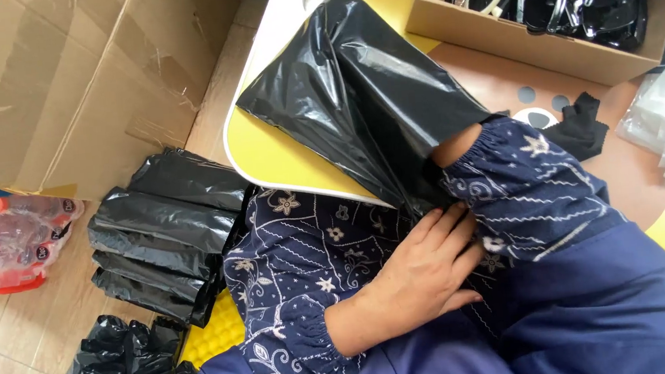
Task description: The person wipes a pair of glasses with a cloth, places them into a plastic sleeve, wraps the sleeved glasses in bubble wrap, and سپس seals the item inside a black shipping mailer.
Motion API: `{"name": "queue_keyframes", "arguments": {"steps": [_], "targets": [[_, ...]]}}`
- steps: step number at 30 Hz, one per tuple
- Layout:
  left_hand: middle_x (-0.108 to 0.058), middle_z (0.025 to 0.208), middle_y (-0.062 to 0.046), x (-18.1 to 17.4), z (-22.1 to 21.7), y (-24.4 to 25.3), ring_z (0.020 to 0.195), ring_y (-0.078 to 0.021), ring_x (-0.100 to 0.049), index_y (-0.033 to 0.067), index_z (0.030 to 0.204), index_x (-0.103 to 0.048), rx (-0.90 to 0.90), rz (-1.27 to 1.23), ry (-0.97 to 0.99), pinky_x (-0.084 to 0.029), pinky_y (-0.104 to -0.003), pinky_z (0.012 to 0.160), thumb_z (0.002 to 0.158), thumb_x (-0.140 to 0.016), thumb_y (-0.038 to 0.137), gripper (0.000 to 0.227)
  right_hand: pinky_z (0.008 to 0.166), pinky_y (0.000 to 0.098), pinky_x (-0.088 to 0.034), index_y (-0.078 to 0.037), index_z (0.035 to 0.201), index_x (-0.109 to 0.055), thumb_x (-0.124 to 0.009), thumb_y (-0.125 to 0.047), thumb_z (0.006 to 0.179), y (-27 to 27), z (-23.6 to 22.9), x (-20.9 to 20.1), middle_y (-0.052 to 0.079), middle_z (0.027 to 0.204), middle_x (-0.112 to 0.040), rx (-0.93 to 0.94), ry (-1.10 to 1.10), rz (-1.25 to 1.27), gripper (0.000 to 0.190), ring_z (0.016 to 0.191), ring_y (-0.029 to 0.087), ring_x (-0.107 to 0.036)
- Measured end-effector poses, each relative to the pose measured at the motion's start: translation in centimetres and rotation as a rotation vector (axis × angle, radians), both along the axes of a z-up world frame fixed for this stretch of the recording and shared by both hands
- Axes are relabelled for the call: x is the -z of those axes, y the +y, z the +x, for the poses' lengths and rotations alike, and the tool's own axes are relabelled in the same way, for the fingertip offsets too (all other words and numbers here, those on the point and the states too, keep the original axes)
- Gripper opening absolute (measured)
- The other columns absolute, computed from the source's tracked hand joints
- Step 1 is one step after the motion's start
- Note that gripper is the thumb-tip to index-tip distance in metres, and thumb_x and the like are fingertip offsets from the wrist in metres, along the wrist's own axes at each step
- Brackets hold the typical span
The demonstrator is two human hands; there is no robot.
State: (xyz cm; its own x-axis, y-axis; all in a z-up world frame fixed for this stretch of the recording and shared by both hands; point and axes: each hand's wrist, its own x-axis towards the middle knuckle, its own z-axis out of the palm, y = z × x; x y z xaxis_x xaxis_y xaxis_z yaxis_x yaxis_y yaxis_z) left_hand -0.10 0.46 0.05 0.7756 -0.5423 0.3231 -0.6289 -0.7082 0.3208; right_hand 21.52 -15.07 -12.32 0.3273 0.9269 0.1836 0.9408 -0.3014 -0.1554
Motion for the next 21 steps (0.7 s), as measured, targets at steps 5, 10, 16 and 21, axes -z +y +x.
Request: {"name": "queue_keyframes", "arguments": {"steps": [5,10,16,21], "targets": [[-0.064,0.136,-0.012,-2.2,-0.4,1.9,0.133,-0.0323,-0.059,0.0101,0.13,-0.065,0.066,-0.123,-0.111,-0.044,-0.046,0.119,0.095,-0.073,0.037,0.045,0.095,0.0466,-0.045,-0.005,0.102,-0.064,-0.058,-0.022,0.098,0.2,-1.2,1.2,0.018,0.108,-0.062,-0.013,0.017,-0.035,0.018,0.103,0.036,-0.057],[-0.072,0.119,-0.011,-5.3,3.0,5.6,0.118,-0.0295,-0.072,0.0133,0.116,-0.073,0.005,-0.403,-0.353,-0.052,-0.048,0.109,0.106,-0.063,0.033,0.024,0.095,0.0466,-0.045,-0.006,0.104,-0.063,-0.056,-0.023,0.099,-0.2,-2.2,2.1,0.018,0.109,-0.062,-0.005,0.02,-0.065,0.019,0.104,0.036,-0.058],[-0.033,0.169,-0.014,0.0,6.6,8.9,0.159,-0.0387,-0.029,0.0189,0.161,-0.036,-0.465,-0.024,-0.033,-0.023,-0.067,0.126,0.098,-0.06,0.067,0.083,0.096,0.0466,-0.046,-0.006,0.107,-0.063,-0.055,-0.024,0.1,-0.5,-3.0,1.0,0.018,0.111,-0.062,-0.005,0.003,-0.071,0.02,0.106,0.036,-0.058],[-0.026,0.17,-0.018,1.7,6.0,9.2,0.158,-0.0403,-0.031,0.0214,0.163,-0.033,-0.464,0.15,-0.081,-0.028,-0.062,0.126,0.097,-0.071,0.067,0.089,0.096,0.0466,-0.046,-0.007,0.109,-0.062,-0.053,-0.025,0.101,-1.0,-5.0,1.6,0.018,0.112,-0.063,0.0,0.018,-0.08,0.021,0.107,0.035,-0.059]]}}
